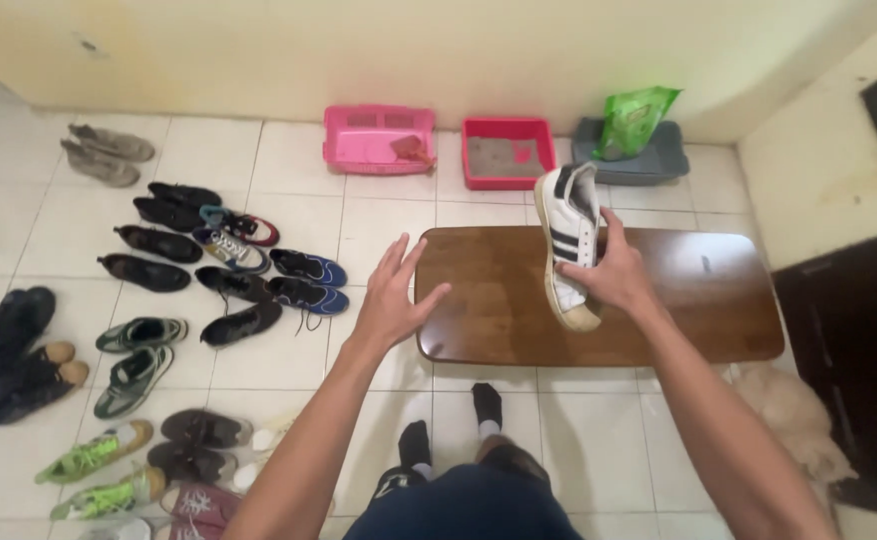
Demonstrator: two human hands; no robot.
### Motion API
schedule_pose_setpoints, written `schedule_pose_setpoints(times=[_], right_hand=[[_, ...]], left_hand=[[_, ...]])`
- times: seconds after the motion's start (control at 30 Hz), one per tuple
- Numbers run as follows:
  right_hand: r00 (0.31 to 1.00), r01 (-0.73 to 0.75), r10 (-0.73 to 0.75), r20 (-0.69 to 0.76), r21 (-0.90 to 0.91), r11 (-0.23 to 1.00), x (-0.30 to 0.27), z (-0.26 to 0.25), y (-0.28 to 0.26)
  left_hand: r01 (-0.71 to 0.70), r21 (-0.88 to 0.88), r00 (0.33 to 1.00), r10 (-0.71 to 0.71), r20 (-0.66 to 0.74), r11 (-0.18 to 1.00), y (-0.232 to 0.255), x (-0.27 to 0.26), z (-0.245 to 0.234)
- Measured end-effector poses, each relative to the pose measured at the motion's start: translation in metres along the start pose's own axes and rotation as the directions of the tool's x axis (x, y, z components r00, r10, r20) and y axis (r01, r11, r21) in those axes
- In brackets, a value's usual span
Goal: The person gathers pairs of shoes from the floor, places them on a wooden bench, and then moves them to a white shoe rack. The person handles several pairs of sneakers and flats, placing them on the lower shelves of the rack.
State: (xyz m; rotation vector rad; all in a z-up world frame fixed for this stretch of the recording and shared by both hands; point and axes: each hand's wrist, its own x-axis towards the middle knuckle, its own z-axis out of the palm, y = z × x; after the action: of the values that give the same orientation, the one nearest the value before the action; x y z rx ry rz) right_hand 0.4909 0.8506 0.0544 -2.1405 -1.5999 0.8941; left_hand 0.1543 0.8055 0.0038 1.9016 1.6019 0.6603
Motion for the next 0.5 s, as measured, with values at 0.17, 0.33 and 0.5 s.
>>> schedule_pose_setpoints(times=[0.17, 0.33, 0.5], right_hand=[[0.992, -0.055, 0.054, 0.110, 0.001, 0.998, 0.041, 0.026, 0.026], [0.975, -0.079, 0.083, 0.204, -0.027, 0.996, 0.068, 0.044, 0.027], [0.946, -0.122, 0.133, 0.297, -0.054, 0.991, 0.101, 0.069, 0.043]], left_hand=[[0.092, -0.006, 0.995, -0.092, 0.047, 0.996, -0.003, 0.012, 0.027], [0.177, 0.004, 0.978, -0.176, 0.113, 0.984, -0.004, 0.035, 0.049], [0.317, 0.032, 0.925, -0.317, 0.208, 0.948, -0.003, 0.056, 0.081]])
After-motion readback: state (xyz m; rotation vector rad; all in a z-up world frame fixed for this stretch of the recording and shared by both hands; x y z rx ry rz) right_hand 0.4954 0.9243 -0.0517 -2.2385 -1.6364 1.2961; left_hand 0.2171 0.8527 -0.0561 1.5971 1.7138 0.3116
